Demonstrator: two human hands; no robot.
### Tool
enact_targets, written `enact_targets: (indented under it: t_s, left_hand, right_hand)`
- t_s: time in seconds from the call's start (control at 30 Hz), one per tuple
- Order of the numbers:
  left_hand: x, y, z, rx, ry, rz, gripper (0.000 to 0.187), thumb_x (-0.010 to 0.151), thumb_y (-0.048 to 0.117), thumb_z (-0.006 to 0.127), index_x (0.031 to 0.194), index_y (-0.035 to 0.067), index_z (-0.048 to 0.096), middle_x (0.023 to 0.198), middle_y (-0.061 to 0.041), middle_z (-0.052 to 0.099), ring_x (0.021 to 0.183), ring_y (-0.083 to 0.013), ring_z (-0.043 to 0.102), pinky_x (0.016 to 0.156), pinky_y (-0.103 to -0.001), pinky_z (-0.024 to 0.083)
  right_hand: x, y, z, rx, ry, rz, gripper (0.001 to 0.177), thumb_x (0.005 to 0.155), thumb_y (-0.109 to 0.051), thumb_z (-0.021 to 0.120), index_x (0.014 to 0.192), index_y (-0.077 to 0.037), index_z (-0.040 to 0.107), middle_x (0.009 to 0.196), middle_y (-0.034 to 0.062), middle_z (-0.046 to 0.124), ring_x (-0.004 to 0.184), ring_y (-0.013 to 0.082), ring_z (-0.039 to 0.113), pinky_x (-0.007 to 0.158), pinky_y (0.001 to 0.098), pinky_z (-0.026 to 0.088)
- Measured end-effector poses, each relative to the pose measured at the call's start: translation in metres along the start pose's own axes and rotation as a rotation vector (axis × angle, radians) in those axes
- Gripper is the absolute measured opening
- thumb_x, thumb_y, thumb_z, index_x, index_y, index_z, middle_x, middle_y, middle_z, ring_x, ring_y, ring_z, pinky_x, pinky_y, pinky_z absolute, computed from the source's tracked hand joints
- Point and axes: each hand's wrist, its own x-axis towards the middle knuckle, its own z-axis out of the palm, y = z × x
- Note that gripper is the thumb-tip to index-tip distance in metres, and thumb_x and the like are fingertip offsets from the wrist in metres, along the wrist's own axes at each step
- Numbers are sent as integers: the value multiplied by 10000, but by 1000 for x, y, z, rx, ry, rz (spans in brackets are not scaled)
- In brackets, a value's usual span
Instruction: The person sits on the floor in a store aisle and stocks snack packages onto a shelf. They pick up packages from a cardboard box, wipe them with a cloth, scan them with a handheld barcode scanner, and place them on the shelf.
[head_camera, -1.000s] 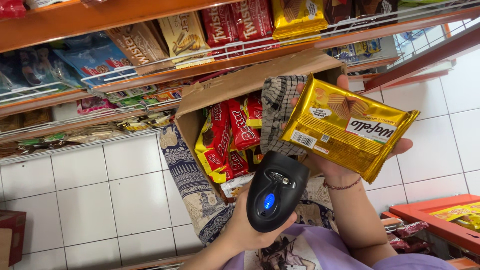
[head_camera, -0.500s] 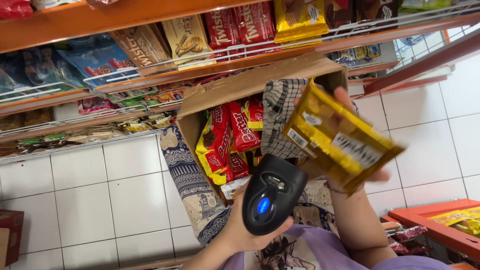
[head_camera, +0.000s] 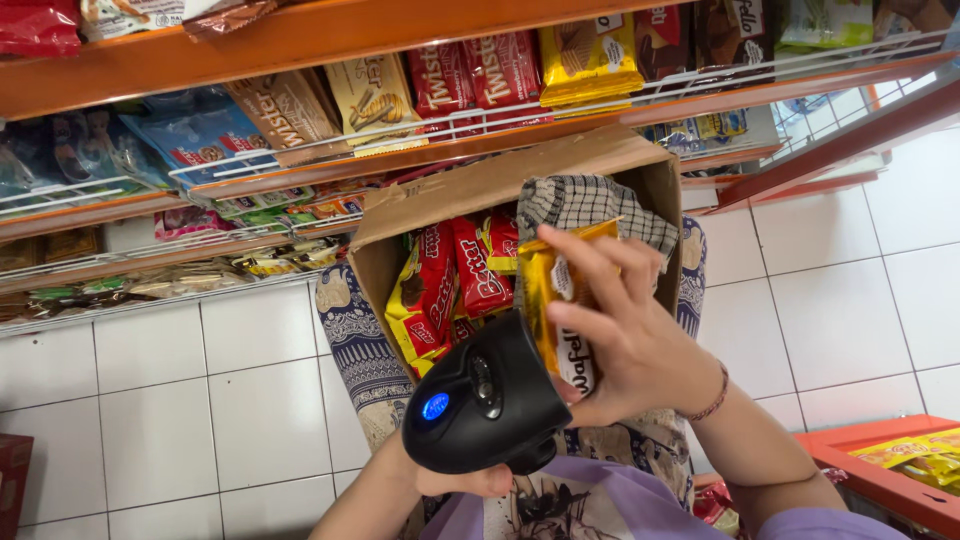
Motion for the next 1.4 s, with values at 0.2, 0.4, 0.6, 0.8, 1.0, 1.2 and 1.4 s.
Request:
enact_targets:
  t_s: [0.2,0.4,0.6,0.8,1.0,1.2,1.4]
  left_hand:
    - [0,-20,3,-429,92,-140,850,863,364,862,1539,48,453,1540,-116,565,1428,-238,550,1222,-389,443]
    - [-14,-41,-6,-304,164,-249,783,780,255,927,1416,-15,558,1279,-115,680,1158,-213,641,1010,-359,541]
    - [18,-22,-28,-84,-206,-269,630,780,322,902,1258,-4,652,1081,-99,736,951,-201,710,923,-345,571]
    - [41,4,-28,-56,-167,-1,1012,838,364,886,1645,13,385,1402,-120,670,1263,-235,690,1167,-376,524]
    - [53,26,-22,-163,210,-25,1087,762,395,862,1597,8,284,1712,-156,291,1592,-258,337,1318,-415,265]
    - [74,0,-2,-205,208,-94,1095,792,355,894,1643,10,297,1700,-184,355,1549,-289,423,1280,-420,353]
    - [98,-27,5,83,217,-61,1080,806,260,888,1639,-11,256,1653,-171,393,1535,-239,414,1272,-379,309]
  right_hand:
    - [7,-1,-6,66,34,-64,1058,734,-678,802,1518,-198,277,1600,297,271,1354,448,379,1102,575,267]
    - [5,7,-24,94,158,182,950,773,-401,815,1553,-113,357,1578,263,412,1443,425,451,1186,541,329]
    - [-18,39,-51,434,-219,678,812,723,-99,886,1474,-122,578,969,73,757,772,162,731,726,290,581]
    - [-53,81,-66,665,-328,542,455,850,-55,834,1287,-71,709,1051,84,770,874,156,686,787,311,596]
    - [-56,89,-65,1054,395,647,883,862,9,666,1619,-121,233,1469,105,561,1205,210,659,986,324,549]
    - [-59,96,-19,1327,681,680,750,877,60,674,1536,-46,330,1416,135,556,1260,204,642,1055,340,547]
    - [-40,81,16,1054,674,926,501,901,116,622,1349,-37,457,1162,150,706,954,208,703,723,285,579]
